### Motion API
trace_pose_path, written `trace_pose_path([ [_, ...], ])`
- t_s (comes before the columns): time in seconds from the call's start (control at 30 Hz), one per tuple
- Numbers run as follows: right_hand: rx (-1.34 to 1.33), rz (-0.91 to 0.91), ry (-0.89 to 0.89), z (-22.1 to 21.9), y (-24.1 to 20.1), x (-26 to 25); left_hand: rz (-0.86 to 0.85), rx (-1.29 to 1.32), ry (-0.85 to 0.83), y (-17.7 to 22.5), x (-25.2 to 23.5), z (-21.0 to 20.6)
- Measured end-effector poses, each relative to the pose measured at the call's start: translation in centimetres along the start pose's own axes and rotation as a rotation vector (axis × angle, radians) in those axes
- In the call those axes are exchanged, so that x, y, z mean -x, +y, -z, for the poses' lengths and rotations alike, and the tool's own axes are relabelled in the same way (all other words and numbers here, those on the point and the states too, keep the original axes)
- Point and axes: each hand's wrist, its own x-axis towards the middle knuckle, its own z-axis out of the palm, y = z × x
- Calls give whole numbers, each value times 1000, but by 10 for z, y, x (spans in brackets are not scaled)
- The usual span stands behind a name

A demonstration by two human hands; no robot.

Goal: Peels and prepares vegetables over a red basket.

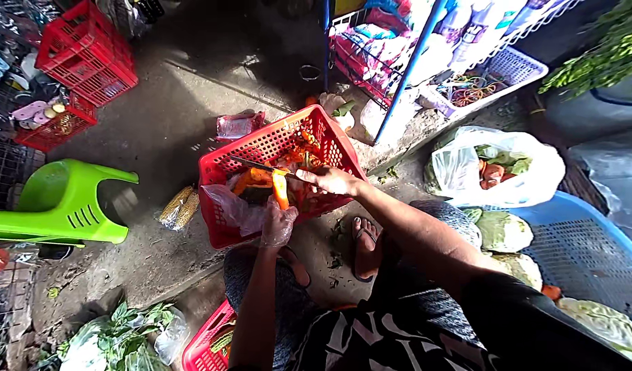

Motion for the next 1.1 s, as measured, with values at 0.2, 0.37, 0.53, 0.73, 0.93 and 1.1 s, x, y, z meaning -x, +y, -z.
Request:
trace_pose_path([
  [0.2, 401, 163, 15, -15, -15, 30, 91, -55, -65, 13, 0, 1],
  [0.37, 547, 44, 20, -13, -14, 21, 229, 247, -80, 18, -4, -1],
  [0.53, 529, -77, 53, -9, -17, 7, 156, 50, -21, 13, -8, -4],
  [0.73, 364, -234, 147, 32, -5, -13, -53, -83, 62, 11, 3, 2],
  [0.93, 309, 65, 203, 7, -12, 21, 89, 52, 50, 16, -7, 7],
  [1.1, 550, 291, 122, -21, -23, 37, -92, -282, 127, 14, 1, 1],
])
